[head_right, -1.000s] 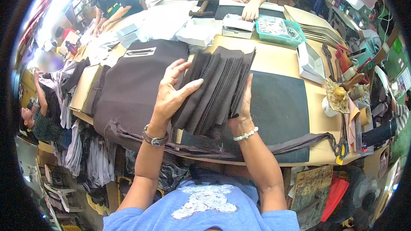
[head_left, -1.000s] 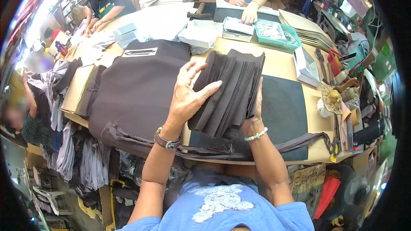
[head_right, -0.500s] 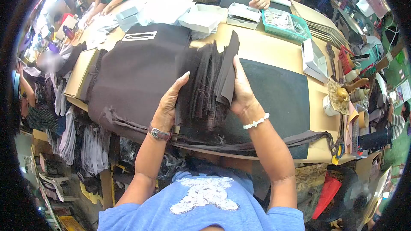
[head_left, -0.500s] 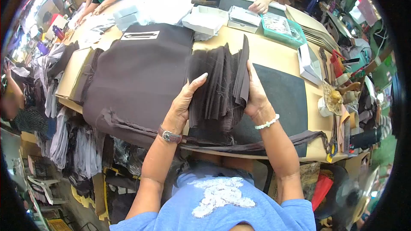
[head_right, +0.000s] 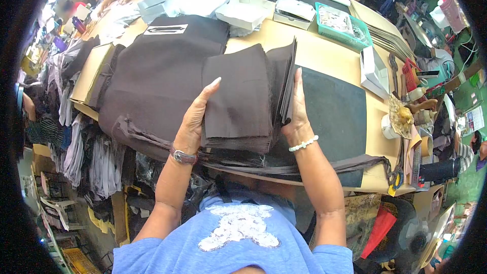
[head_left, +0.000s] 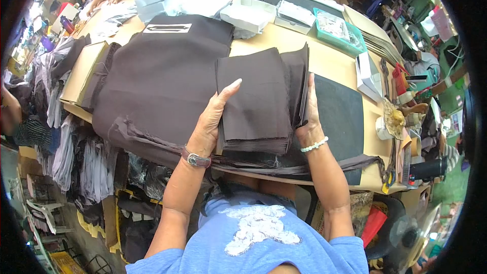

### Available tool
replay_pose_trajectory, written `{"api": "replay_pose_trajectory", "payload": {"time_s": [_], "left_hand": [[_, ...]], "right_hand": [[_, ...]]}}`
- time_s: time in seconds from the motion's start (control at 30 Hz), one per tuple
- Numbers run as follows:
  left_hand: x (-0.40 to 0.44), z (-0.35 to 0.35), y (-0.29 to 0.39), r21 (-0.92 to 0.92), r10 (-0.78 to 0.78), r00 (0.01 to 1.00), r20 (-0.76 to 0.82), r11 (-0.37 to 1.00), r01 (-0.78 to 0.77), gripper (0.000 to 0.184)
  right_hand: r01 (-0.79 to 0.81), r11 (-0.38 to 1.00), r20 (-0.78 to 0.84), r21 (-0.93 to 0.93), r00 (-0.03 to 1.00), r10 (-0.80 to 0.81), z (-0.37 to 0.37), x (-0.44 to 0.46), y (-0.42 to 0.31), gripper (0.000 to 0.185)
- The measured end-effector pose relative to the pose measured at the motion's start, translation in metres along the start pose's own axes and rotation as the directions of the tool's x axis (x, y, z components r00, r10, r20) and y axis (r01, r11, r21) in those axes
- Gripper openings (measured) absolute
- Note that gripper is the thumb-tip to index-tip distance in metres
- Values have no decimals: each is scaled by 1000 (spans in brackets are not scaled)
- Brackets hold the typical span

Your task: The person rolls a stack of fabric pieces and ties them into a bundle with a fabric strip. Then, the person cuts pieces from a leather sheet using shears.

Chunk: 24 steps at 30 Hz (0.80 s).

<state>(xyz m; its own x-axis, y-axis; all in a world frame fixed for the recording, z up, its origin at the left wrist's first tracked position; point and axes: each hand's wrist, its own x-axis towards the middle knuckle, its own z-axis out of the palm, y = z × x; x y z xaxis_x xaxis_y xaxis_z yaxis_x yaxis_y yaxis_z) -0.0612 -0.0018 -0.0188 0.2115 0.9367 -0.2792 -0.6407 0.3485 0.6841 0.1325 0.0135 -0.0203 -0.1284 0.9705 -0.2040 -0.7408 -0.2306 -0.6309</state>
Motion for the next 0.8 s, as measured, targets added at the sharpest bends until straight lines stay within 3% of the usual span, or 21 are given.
{"api": "replay_pose_trajectory", "payload": {"time_s": [0.13, 0.17, 0.27, 0.3, 0.37, 0.4, 0.43, 0.47, 0.53, 0.6, 0.63, 0.67, 0.73, 0.8], "left_hand": [[-6, -4, -3, 55, -20, 999, -28, 998, 22, 45], [-12, -2, -2, 66, -35, 999, -29, 997, 37, 45], [-20, 0, -4, 70, -64, 996, -55, 995, 68, 45], [-19, 1, -8, 104, -29, 996, -87, 994, 38, 44], [-15, -1, -19, 170, 47, 987, -152, 985, -21, 42], [-10, -7, -24, 47, -21, 996, -87, 999, 25, 40], [-1, -14, -29, -72, -80, 997, -12, 994, 79, 38], [3, -18, -32, -185, -132, 989, 69, 972, 142, 36], [-6, -21, -31, -175, -5, 994, 109, 984, 24, 33], [-5, -29, -38, -139, 116, 986, 116, 985, -100, 33], [-3, -31, -38, -96, 154, 979, 133, 985, -142, 32], [-2, -32, -37, -54, 191, 970, 151, 981, -185, 32], [-14, 7, -14, -44, 224, 968, 115, 974, -220, 29], [-8, 9, -13, 220, 286, 950, 128, 926, -308, 28]], "right_hand": [[46, 997, 101, 69, 993, -53, 6, -6, 4, 51], [58, 998, 182, 8, 981, -59, -7, -5, 7, 46], [-34, 999, 54, -12, 998, 34, -18, -7, 22, 44], [-147, 987, 18, -58, 989, 148, -21, -7, 22, 46], [-123, 967, -37, -221, 992, 118, -17, -13, 23, 51], [-114, 947, -62, -302, 993, 100, -5, -19, 21, 53], [-26, 820, -67, -572, 998, -15, 12, -26, 12, 65], [-79, 778, -136, -624, 991, -9, 23, -24, 6, 73], [23, 684, -37, -729, 997, -74, 27, -27, -7, 57], [62, 852, -13, -519, 997, -81, 20, -18, -20, 65], [70, 914, 89, -400, 995, -38, 22, -22, -28, 71], [175, 891, 205, -420, 974, -95, 7, -21, -29, 78], [411, 613, 400, -674, 902, -164, -1, -23, -33, 86], [377, 616, 395, -691, 911, -114, -17, -26, -30, 91]]}}
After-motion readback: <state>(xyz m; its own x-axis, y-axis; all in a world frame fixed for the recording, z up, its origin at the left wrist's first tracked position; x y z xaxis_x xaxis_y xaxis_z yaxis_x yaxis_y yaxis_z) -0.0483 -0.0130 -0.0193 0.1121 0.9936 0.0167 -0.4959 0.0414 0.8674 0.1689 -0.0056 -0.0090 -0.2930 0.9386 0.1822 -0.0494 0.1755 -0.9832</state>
